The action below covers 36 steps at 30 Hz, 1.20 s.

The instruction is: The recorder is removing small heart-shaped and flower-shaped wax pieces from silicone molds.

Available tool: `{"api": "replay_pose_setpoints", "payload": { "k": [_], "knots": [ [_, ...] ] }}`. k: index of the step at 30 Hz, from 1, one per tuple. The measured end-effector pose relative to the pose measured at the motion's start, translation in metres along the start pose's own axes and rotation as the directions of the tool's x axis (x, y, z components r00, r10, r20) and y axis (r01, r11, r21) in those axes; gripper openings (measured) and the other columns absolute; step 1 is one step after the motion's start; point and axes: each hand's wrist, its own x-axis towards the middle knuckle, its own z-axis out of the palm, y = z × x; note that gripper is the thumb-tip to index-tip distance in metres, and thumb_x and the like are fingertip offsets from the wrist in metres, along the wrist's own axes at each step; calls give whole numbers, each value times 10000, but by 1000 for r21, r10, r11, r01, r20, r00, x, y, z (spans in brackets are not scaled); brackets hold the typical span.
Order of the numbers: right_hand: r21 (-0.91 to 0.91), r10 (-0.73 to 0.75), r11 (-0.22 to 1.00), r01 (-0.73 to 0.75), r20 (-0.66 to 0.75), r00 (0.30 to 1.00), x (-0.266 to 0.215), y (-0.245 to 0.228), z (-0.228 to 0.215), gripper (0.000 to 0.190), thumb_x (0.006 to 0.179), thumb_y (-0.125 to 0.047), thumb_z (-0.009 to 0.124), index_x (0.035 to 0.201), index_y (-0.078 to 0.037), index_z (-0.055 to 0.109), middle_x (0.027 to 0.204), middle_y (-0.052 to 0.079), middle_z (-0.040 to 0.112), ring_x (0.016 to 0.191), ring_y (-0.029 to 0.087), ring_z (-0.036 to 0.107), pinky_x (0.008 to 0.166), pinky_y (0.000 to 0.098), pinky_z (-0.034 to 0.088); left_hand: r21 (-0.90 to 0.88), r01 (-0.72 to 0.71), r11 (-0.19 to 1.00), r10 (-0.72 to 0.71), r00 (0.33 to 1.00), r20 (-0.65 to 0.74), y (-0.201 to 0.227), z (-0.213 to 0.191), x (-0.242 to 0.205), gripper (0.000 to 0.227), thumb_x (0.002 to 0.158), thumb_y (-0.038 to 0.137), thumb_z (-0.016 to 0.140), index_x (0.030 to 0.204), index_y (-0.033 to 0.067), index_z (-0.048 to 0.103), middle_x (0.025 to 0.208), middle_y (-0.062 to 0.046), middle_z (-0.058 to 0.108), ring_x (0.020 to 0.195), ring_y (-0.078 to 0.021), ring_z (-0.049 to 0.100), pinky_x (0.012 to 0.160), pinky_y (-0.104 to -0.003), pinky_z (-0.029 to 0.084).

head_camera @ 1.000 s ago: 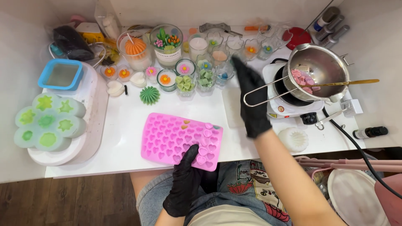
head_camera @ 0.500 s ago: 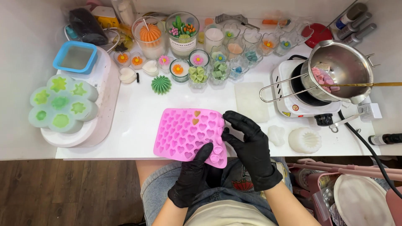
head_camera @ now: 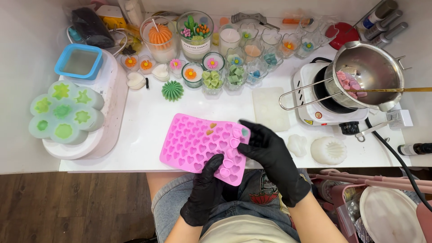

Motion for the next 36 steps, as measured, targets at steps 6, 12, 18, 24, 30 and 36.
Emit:
{"api": "replay_pose_setpoints", "payload": {
  "k": [6, 12, 18, 24, 30, 36],
  "knots": [
    [173, 110, 979, -109, 3, 994, 6, 25, -16, 438, 843, -14, 770, 1266, 36, 667, 1081, 97, 755, 927, 174, 709, 838, 327, 571, 477, -174, 861, 161, 985, 69, 43, 52, -29, 582, 865, 127, 759, 1400, 87, 533, 1275, -37, 656, 1181, -151, 631, 1027, -321, 507],
    [234, 66, 971, -45, -84, 994, 7, 28, -12, 389, 825, -11, 770, 1209, -2, 703, 1058, 75, 770, 906, 140, 719, 820, 287, 589, 833, 386, -396, -262, 822, -506, 116, 173, -76, 393, 1071, 433, 611, 1209, 112, 790, 1075, -103, 792, 1004, -196, 735, 914, -290, 506],
    [237, 157, 964, -125, -122, 980, 10, 49, -22, 293, 833, -10, 786, 1113, 34, 709, 959, 100, 774, 823, 164, 724, 743, 297, 584, 793, -553, -256, 273, 745, 608, 70, 121, -47, 390, 903, 184, 777, 1276, 100, 699, 1218, -92, 733, 1112, -271, 686, 931, -361, 549],
    [189, 93, 980, -66, -136, 986, 13, 73, -34, 257, 824, 33, 719, 1080, 7, 716, 948, 79, 770, 801, 143, 708, 722, 274, 561, 743, -619, -253, 350, 658, 667, 34, 104, 0, 498, 885, 125, 806, 1358, 90, 654, 1298, -128, 696, 1194, -290, 662, 1020, -369, 526],
    [84, -75, 993, 89, -154, 985, 14, 82, -35, 217, 831, 74, 707, 1044, 34, 725, 957, 76, 759, 841, 140, 700, 773, 272, 563, 799, -584, -144, 268, 754, 600, 36, 103, 8, 462, 891, 118, 788, 1335, 83, 666, 1279, -126, 707, 1192, -283, 666, 1010, -374, 533],
    [99, -213, 969, 225, -115, 970, 9, 78, -32, 247, 846, 96, 693, 1071, 6, 739, 986, 8, 699, 907, 114, 665, 818, 252, 529, 852, -502, 149, 203, 859, 470, 33, 101, 17, 377, 887, 112, 809, 1254, 106, 722, 1099, -70, 781, 992, -169, 753, 901, -295, 597]
  ]
}}
